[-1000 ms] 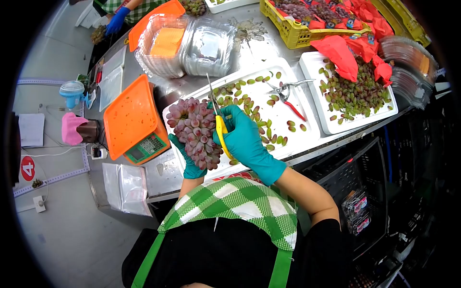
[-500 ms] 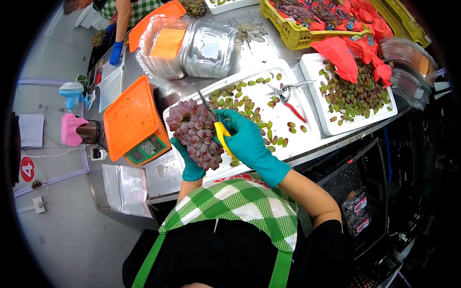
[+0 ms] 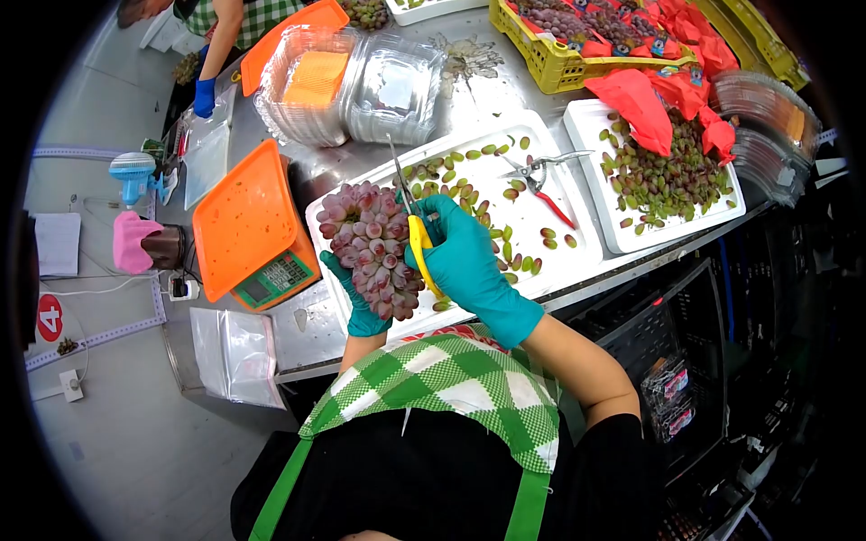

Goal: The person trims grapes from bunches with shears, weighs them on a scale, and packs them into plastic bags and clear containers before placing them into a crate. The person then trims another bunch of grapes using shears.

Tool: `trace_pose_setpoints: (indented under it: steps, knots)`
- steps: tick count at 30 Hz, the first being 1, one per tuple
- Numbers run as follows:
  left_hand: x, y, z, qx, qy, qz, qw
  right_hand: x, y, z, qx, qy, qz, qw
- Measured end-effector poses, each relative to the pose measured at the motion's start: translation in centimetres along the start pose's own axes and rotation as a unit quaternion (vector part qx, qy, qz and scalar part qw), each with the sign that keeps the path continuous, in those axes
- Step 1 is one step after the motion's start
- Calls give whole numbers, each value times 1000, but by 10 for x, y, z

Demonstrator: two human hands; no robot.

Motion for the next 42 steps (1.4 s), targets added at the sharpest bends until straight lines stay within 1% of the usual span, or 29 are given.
trace_pose_setpoints:
  steps: [2, 5, 8, 9, 10, 12, 13, 16, 18, 19, 20, 21, 22, 23, 24, 25, 28, 31, 34, 37, 40, 42]
  knots:
    - [1, 0, -1, -2, 3, -3, 1000, -2, 1, -1, 6, 25, 15, 1000]
    - [2, 2, -2, 25, -9, -10, 1000, 0, 3, -3, 8, 20, 4, 1000]
    - [5, 2, -4, -18, -47, -10, 999, 27, -6, 3, -8, -95, -38, 995]
    - [11, 6, -15, -5, -95, -10, 995, 29, -7, 4, -15, -124, -150, 981]
    - [8, 8, -13, 21, -108, -21, 994, 38, -10, 4, -15, -177, -212, 961]
    - [9, 15, -25, 74, -223, -9, 972, 68, -18, 2, -13, -279, -333, 900]
    - [8, 15, -29, 15, -156, -1, 988, 76, -21, 2, -11, -282, -343, 896]
    - [23, 13, -56, 37, -244, -19, 969, 81, -11, -11, -9, -337, -345, 876]
    - [23, 10, -58, 43, -377, -63, 923, 74, -1, -27, 8, -418, -328, 847]
    - [19, 6, -51, 42, -475, -100, 873, 77, -1, -31, 30, -479, -334, 811]
    - [16, 1, -48, 40, -565, -137, 813, 83, -2, -32, 52, -537, -337, 772]
    - [15, -2, -49, 44, -543, -129, 829, 87, -6, -30, 65, -549, -345, 759]
    - [16, -6, -60, -3, -463, -103, 881, 90, -11, -27, 89, -572, -344, 739]
    - [17, -7, -66, -14, -389, -81, 917, 94, -14, -25, 113, -596, -343, 717]
    - [19, -8, -70, -19, -337, -65, 939, 94, -17, -23, 135, -619, -342, 695]
    - [18, -8, -68, -19, -302, -52, 952, 93, -17, -19, 118, -666, -363, 641]
    - [15, -8, -61, -14, -261, -41, 964, 99, -21, -5, 125, -725, -411, 539]
    - [15, -7, -57, -12, -239, -31, 970, 103, -22, 9, 150, -739, -425, 500]
    - [16, -5, -57, -8, -236, -31, 971, 109, -22, 18, 190, -733, -429, 493]
    - [18, -6, -56, -8, -233, -34, 972, 100, -24, 26, 167, -779, -451, 403]
    - [19, -7, -56, -8, -232, -37, 972, 101, -30, 35, 153, -766, -463, 419]
    - [19, -8, -54, -8, -229, -40, 973, 102, -30, 35, 148, -766, -465, 419]
Point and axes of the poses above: each hand's wrist, its own y-axis towards the middle knuckle, its own z-axis out of the palm, x = y × z, the point moved 3 cm from there along y, towards the middle knuckle, and after that the axes turned 6 degrees about y, right-handed, at the moved point
